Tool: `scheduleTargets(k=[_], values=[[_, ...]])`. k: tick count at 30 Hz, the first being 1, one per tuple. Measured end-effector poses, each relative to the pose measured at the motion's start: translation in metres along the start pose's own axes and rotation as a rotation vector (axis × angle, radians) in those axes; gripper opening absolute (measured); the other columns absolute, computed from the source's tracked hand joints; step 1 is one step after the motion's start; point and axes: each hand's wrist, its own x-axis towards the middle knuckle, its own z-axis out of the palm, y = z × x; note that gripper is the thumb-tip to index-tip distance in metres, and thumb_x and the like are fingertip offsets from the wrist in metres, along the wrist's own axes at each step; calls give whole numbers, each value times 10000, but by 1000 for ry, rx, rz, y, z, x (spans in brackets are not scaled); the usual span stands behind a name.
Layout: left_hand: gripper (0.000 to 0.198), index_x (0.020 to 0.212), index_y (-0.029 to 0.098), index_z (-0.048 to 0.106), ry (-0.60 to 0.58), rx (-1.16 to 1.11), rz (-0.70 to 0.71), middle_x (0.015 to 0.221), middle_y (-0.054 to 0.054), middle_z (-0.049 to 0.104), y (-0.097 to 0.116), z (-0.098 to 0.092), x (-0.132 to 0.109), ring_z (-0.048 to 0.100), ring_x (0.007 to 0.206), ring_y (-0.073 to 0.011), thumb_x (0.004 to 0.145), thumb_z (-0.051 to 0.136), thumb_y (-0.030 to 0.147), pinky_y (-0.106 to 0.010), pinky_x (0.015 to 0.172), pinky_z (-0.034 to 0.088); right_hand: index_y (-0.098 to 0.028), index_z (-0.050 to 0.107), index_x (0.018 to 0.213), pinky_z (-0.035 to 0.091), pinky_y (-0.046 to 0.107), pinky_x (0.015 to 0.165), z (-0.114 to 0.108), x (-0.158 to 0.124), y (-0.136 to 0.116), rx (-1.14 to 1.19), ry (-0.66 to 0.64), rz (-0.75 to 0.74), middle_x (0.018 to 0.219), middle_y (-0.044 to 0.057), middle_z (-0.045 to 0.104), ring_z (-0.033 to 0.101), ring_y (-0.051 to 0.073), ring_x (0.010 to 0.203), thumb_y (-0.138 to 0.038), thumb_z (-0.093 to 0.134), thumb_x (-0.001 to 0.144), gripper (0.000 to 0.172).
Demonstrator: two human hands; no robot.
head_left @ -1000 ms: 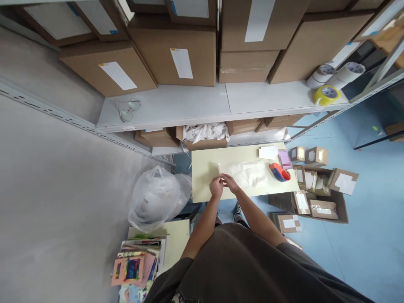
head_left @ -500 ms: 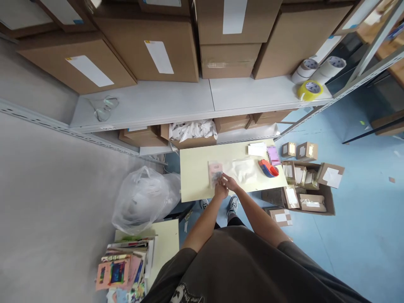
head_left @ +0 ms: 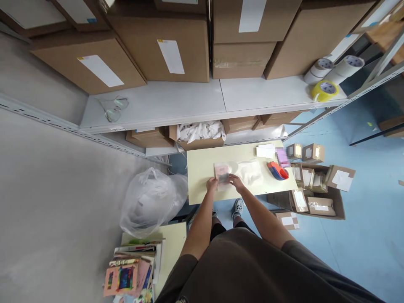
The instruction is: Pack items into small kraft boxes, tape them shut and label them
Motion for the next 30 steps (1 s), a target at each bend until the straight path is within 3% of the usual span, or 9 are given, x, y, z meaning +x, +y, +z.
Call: scheduleTargets(k=[6,9,13,16,19,22,25,27,30], values=[[222,1042,190,712,89,-39,-18,906,-66,776,6,-27,-2,737,844,-188,823,740,167,-277,765,580,-208,769,1041,598,435,939,26,-3,-2,53,-153,46,1145,147,805,766,281,1086,-441,736,796,340],[254,1087,206,698,89,31,80,971,-57,783,14,-24,-16,737,909,-190,839,737,168,-276,826,563,-208,778,1054,592,417,943,27,-7,1,9,-33,-8,1170,136,808,745,283,1123,-502,727,773,411],[320,1209,231,670,2,240,193,1079,-67,778,38,15,-34,731,988,-217,896,735,245,-304,897,535,-202,769,1180,598,378,921,-4,-13,3,-62,169,-97,1263,148,787,725,283,1194,-588,620,816,551],[431,1286,216,662,-110,421,257,1329,-138,715,51,52,-43,656,1248,-287,889,788,329,-349,1036,500,-192,758,1232,607,383,920,-39,-19,5,-57,205,-110,1309,168,770,718,299,1232,-607,577,849,592],[461,1314,211,684,-180,522,294,1464,-173,635,54,74,-47,527,1425,-337,874,795,290,-387,1138,447,-213,760,1253,594,416,990,-63,-20,4,-55,177,-111,1400,148,734,679,306,1308,-576,609,850,563],[332,1225,205,733,-186,368,262,1354,-160,697,47,71,-42,589,1347,-308,893,729,216,-366,1109,471,-233,766,1261,548,460,1092,-66,-11,0,-122,62,-99,1447,113,713,649,304,1357,-497,640,854,501],[238,1109,186,746,-102,76,129,1148,-135,766,36,53,-32,674,1171,-285,879,724,243,-350,988,533,-236,790,1208,488,484,1173,-53,5,-5,-266,-48,-85,1409,94,736,639,314,1372,-364,681,820,422],[240,1091,188,735,-31,-31,47,1031,-112,777,28,41,-26,699,1073,-276,865,728,270,-352,901,560,-243,799,1185,466,483,1196,-42,14,-7,-358,-76,-89,1383,86,748,635,325,1374,-279,698,782,418],[192,1004,184,731,-16,-95,-16,849,-86,758,18,27,-19,720,908,-253,839,737,283,-342,787,577,-249,788,1219,473,483,1184,-31,20,-7,-390,-80,-60,1388,78,743,638,329,1360,-231,675,761,472]])
